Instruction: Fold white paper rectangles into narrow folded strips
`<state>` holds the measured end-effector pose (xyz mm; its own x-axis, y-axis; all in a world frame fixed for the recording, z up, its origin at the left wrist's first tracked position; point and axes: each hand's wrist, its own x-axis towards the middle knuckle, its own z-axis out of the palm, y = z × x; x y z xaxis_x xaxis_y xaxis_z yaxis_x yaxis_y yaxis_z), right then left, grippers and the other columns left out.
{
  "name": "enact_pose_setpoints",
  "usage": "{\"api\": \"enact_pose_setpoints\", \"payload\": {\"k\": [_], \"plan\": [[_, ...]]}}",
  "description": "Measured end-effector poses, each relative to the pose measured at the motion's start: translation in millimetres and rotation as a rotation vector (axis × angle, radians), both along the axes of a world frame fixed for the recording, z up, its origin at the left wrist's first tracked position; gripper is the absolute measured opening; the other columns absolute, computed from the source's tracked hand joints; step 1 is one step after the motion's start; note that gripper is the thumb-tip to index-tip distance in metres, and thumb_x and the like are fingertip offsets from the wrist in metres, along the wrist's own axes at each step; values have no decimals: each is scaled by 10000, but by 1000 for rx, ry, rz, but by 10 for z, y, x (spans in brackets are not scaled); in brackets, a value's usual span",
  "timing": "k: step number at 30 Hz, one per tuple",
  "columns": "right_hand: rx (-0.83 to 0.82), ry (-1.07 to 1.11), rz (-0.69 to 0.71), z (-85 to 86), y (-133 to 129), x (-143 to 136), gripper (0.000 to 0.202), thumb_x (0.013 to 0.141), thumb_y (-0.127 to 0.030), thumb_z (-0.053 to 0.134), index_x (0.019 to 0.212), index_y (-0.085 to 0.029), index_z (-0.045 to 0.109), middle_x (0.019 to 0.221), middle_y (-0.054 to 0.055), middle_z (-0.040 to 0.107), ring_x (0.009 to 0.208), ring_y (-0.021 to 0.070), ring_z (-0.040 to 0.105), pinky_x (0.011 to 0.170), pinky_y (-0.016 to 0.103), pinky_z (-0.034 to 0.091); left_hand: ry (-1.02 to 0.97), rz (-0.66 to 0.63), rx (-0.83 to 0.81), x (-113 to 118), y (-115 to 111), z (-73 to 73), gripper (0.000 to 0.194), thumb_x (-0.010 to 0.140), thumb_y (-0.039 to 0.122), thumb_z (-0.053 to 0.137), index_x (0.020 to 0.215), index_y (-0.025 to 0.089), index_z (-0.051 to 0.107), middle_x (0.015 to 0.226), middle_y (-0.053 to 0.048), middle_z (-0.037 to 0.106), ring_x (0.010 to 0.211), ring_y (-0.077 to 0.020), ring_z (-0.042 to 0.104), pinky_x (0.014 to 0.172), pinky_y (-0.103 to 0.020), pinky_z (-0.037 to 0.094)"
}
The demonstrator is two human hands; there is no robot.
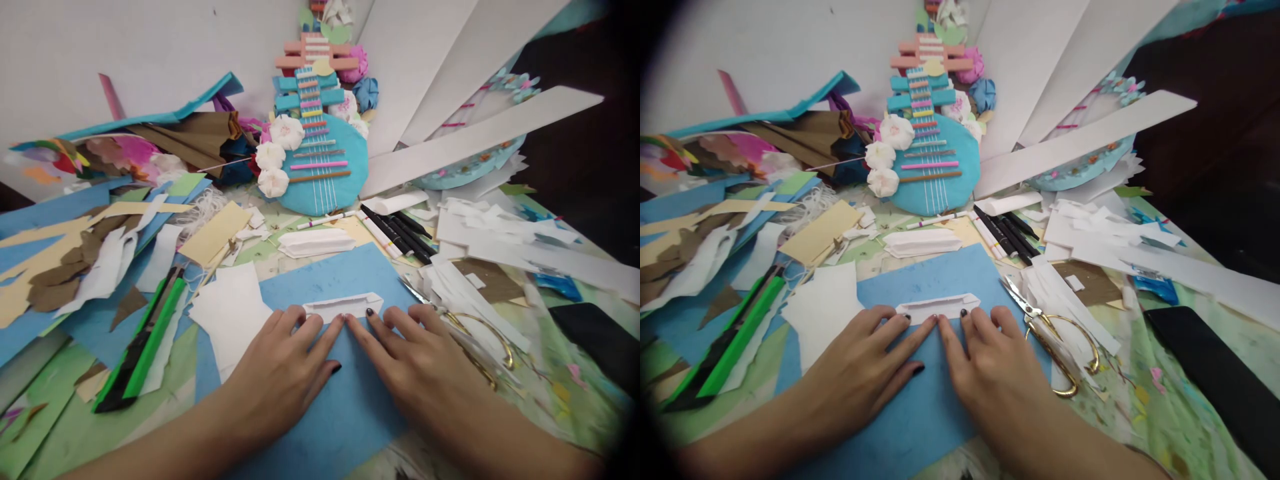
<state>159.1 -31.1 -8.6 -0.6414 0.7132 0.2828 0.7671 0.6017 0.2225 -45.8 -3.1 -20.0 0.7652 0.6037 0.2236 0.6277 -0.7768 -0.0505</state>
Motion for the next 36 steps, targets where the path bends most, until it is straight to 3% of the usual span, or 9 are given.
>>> {"api": "enact_pose_setpoints", "payload": {"k": [9, 17, 22, 29, 36], "plan": [[70, 69, -194, -56, -129, -68, 364, 732, -66, 476, 1053, -88, 647, 1073, 176, 646, 1002, 368, 455, 758, 508, 348, -16, -2, 9, -12, -14, -6, 441, 891, 334, 463, 1291, 148, 472, 1000, -112, 570, 963, -306, 465, 765, -451, 453], [83, 104, -250, -171, -104, -131, 376, 800, -282, 587, 1173, -237, 603, 1231, 129, 536, 1135, 343, 390, 904, 517, 298, -100, 62, 104, 5, -34, -11, 399, 878, 335, 484, 1248, 195, 536, 1198, -163, 471, 1074, -333, 431, 839, -487, 430], [101, 149, -256, -126, -41, -101, 269, 806, -275, 574, 1048, -220, 678, 1124, 126, 596, 1062, 334, 436, 851, 489, 317, -153, 83, 163, -9, -31, 11, 336, 882, 344, 477, 1161, 212, 609, 1218, -171, 496, 1123, -357, 427, 840, -517, 398], [39, 211, -252, -51, 27, -50, 261, 797, -255, 550, 1001, -203, 704, 952, 119, 635, 945, 321, 464, 750, 454, 307, -198, 79, 246, -40, -3, 41, 230, 848, 278, 534, 945, 152, 700, 1023, -158, 635, 1038, -371, 509, 774, -510, 412], [9, 265, -200, -41, 76, -7, 231, 765, -208, 574, 944, -181, 718, 828, 116, 610, 863, 284, 454, 690, 407, 308, -258, 25, 249, -67, 39, 67, 152, 797, 165, 577, 855, 104, 704, 843, -133, 663, 953, -356, 552, 719, -475, 448]]}}
